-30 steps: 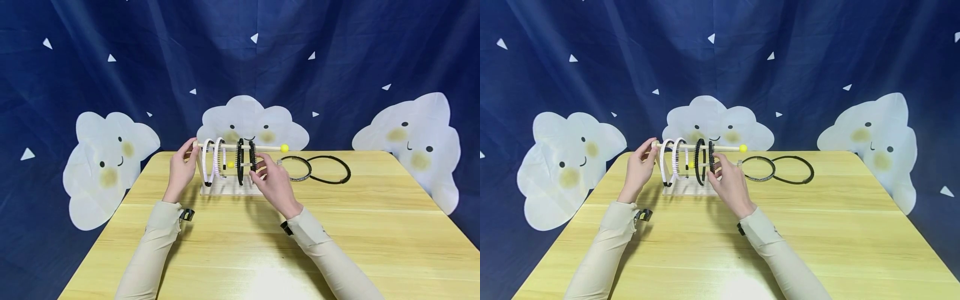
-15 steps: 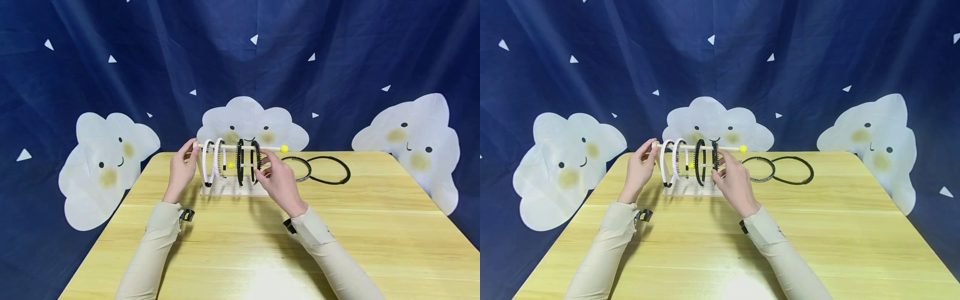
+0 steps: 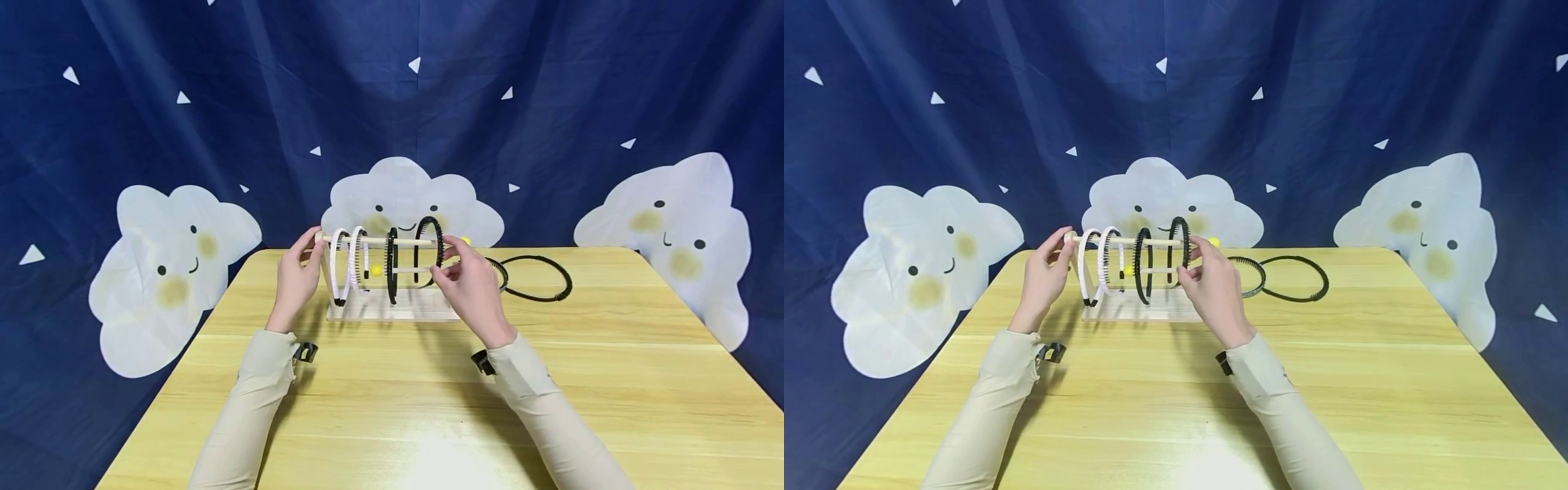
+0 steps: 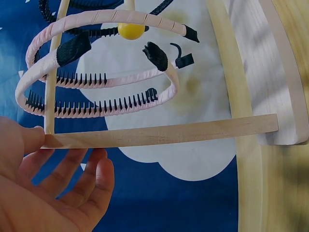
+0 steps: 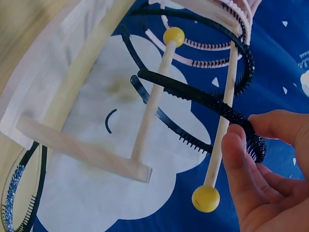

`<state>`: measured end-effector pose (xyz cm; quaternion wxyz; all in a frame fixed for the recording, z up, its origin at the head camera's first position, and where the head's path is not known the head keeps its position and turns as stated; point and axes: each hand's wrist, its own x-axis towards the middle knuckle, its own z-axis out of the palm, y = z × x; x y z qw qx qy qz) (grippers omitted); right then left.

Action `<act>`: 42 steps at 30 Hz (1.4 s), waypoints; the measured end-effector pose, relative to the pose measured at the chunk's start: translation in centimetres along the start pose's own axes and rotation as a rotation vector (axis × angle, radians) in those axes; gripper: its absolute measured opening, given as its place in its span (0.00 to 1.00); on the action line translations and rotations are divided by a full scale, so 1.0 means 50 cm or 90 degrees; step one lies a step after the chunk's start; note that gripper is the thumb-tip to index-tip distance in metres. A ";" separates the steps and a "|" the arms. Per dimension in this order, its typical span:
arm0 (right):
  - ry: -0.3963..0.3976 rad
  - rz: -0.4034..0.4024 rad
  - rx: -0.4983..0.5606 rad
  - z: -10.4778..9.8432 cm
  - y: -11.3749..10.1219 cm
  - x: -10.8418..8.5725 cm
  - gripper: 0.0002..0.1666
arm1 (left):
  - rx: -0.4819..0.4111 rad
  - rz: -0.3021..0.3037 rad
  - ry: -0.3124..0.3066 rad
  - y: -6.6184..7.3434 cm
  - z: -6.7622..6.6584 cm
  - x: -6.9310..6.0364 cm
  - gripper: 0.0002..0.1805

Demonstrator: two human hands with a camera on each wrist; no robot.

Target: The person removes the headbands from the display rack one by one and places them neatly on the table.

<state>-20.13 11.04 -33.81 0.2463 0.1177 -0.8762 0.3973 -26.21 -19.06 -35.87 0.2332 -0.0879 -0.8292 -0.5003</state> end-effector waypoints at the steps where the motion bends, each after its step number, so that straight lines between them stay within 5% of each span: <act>1: 0.003 0.001 0.001 -0.002 0.001 0.001 0.31 | 0.000 -0.001 0.000 0.000 0.000 0.000 0.22; 42: 0.087 0.045 0.050 -0.078 0.044 0.027 0.31 | -0.006 -0.004 -0.002 0.003 -0.001 -0.001 0.22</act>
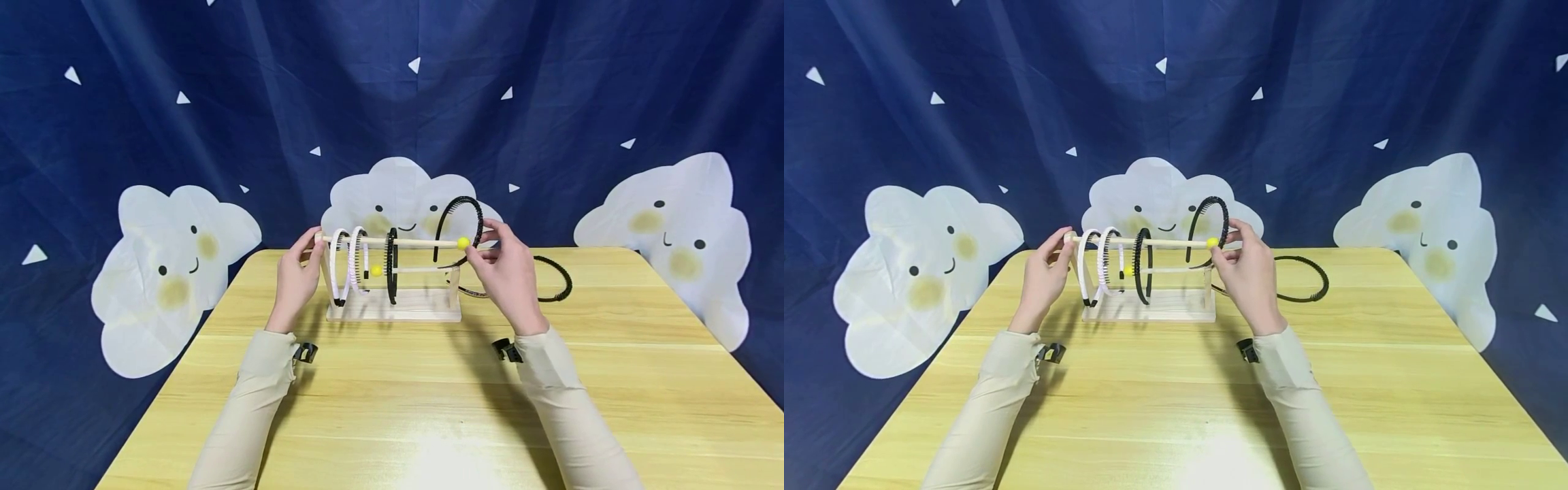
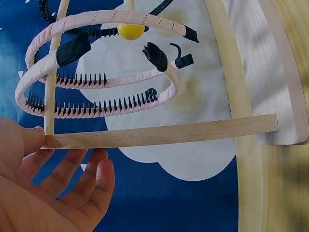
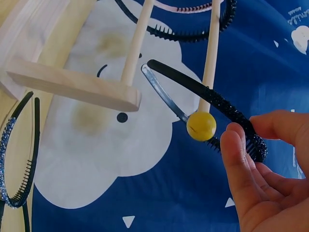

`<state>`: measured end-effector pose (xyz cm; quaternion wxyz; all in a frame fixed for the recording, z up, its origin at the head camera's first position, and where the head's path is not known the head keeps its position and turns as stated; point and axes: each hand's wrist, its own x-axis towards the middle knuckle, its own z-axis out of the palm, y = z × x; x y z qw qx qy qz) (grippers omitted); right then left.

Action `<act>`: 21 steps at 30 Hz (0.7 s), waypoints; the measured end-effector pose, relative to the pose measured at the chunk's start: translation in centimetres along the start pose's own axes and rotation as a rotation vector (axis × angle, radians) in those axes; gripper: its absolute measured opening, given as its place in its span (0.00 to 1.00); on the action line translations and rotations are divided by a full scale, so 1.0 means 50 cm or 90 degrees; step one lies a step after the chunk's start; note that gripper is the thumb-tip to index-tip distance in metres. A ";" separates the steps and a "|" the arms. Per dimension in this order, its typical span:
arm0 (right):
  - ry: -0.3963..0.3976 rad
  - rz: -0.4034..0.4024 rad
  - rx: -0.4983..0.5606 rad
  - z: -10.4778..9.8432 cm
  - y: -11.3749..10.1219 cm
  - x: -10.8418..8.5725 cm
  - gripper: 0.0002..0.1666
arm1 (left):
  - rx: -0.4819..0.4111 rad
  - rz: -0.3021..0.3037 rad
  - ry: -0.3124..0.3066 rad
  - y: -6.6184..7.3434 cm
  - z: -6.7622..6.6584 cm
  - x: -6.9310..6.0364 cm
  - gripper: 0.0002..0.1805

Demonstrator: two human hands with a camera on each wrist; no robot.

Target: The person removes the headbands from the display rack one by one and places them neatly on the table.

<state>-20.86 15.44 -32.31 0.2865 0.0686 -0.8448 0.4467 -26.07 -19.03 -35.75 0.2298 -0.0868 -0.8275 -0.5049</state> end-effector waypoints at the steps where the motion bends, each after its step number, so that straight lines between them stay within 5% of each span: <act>1: 0.001 0.004 0.003 -0.001 0.001 0.001 0.31 | 0.000 0.000 0.000 0.000 0.000 0.000 0.22; 21: 0.057 0.060 -0.027 -0.059 0.023 0.019 0.31 | 0.006 0.001 0.003 -0.002 0.002 0.001 0.22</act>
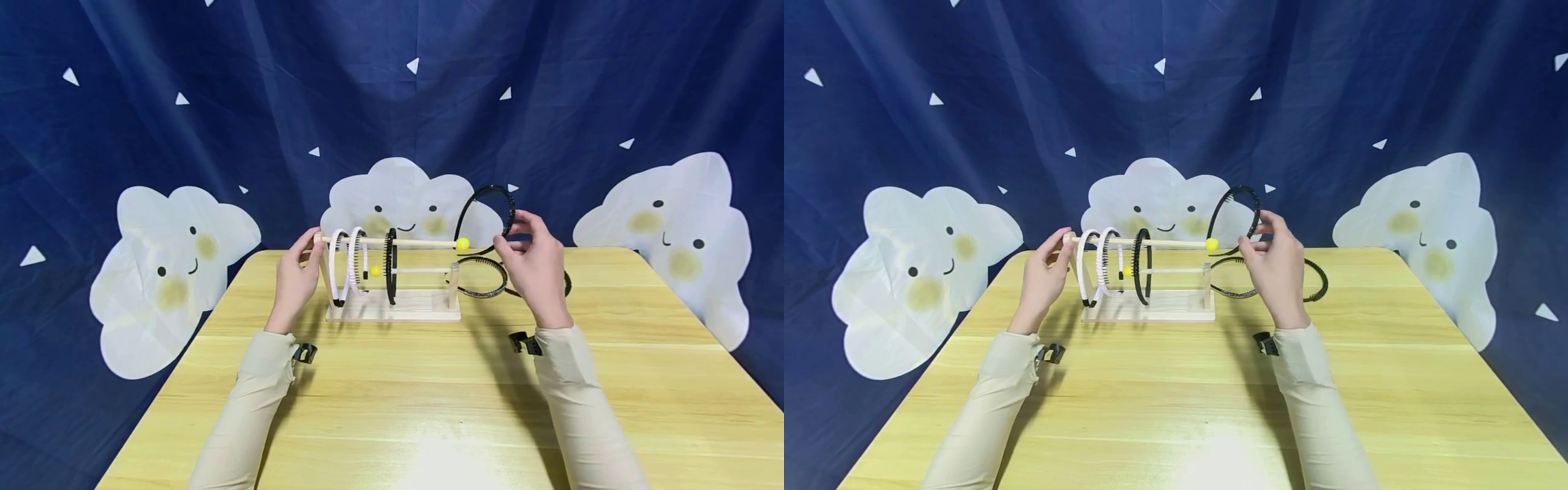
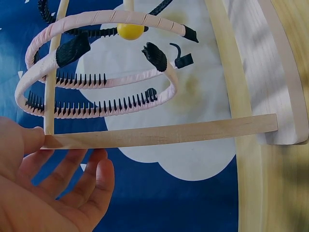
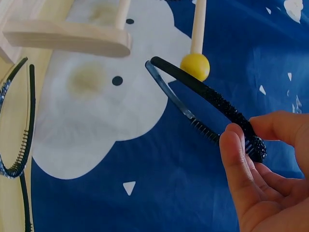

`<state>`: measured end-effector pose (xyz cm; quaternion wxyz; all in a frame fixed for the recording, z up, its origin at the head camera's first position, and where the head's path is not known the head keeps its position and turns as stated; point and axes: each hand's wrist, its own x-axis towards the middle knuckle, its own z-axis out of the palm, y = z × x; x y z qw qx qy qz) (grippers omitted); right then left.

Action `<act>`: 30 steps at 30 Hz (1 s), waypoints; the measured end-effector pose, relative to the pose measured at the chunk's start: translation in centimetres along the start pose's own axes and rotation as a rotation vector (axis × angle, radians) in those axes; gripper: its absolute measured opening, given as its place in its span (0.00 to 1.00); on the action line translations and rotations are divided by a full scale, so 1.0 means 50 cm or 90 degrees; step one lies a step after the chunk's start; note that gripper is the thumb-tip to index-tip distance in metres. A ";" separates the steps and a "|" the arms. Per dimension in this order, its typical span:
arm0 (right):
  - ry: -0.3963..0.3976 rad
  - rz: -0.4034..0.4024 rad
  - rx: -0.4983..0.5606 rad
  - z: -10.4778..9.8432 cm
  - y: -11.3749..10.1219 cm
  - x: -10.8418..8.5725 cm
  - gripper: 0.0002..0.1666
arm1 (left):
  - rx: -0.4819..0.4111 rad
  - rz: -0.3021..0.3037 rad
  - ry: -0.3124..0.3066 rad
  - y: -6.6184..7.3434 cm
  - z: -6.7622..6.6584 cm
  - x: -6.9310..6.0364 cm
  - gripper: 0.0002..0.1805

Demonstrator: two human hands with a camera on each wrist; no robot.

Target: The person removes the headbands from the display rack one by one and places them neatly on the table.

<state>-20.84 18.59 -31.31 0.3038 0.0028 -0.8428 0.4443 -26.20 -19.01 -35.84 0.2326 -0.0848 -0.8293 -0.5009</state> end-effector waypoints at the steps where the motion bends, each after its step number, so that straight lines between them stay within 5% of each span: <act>1: 0.006 0.002 -0.005 -0.003 0.002 0.002 0.31 | 0.001 0.001 0.001 -0.001 0.000 0.000 0.22; 30: 0.072 0.139 0.071 -0.103 0.051 0.029 0.33 | 0.003 0.001 -0.003 0.000 -0.001 -0.001 0.22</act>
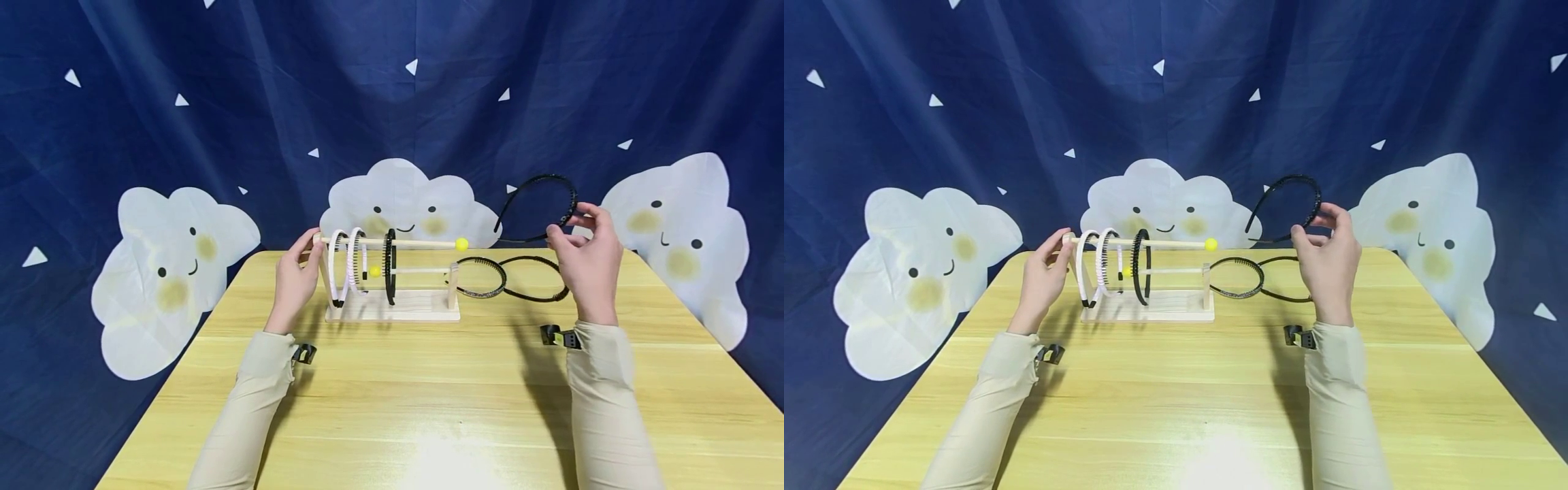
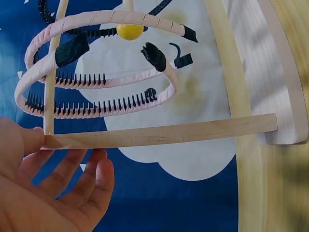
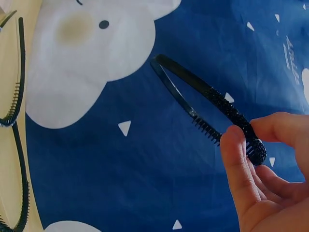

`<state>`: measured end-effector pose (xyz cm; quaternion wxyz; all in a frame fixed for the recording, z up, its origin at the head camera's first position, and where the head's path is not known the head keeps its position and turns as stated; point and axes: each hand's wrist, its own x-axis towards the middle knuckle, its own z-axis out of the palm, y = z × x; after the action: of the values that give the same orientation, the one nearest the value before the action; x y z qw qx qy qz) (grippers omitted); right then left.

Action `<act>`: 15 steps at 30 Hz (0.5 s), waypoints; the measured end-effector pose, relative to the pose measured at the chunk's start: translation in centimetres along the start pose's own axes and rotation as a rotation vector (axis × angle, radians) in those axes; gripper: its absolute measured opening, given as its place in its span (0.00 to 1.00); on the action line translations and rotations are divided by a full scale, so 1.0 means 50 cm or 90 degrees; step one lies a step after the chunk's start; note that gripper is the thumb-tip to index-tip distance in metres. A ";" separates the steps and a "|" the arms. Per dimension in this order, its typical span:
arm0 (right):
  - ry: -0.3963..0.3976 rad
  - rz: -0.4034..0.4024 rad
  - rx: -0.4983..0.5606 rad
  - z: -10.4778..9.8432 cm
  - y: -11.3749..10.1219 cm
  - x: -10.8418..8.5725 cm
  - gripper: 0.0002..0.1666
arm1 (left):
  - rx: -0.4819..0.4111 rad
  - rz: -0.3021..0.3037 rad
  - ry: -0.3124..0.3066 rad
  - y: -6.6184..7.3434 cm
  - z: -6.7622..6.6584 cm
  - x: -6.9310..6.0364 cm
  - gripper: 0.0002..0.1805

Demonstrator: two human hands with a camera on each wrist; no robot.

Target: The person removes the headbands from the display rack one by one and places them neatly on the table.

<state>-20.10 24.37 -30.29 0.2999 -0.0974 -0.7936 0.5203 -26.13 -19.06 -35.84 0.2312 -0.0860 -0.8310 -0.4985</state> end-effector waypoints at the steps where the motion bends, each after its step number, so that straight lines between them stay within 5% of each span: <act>1: 0.005 0.002 0.005 -0.003 0.001 0.001 0.33 | -0.002 0.000 -0.001 0.001 0.000 0.000 0.22; 15: 0.057 0.067 0.126 -0.046 0.021 0.025 0.31 | -0.010 -0.020 -0.005 0.003 0.000 -0.001 0.23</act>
<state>-19.94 27.19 -30.09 0.3155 -0.1315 -0.7180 0.6063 -26.04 -19.00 -35.72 0.2191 -0.0765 -0.8294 -0.5081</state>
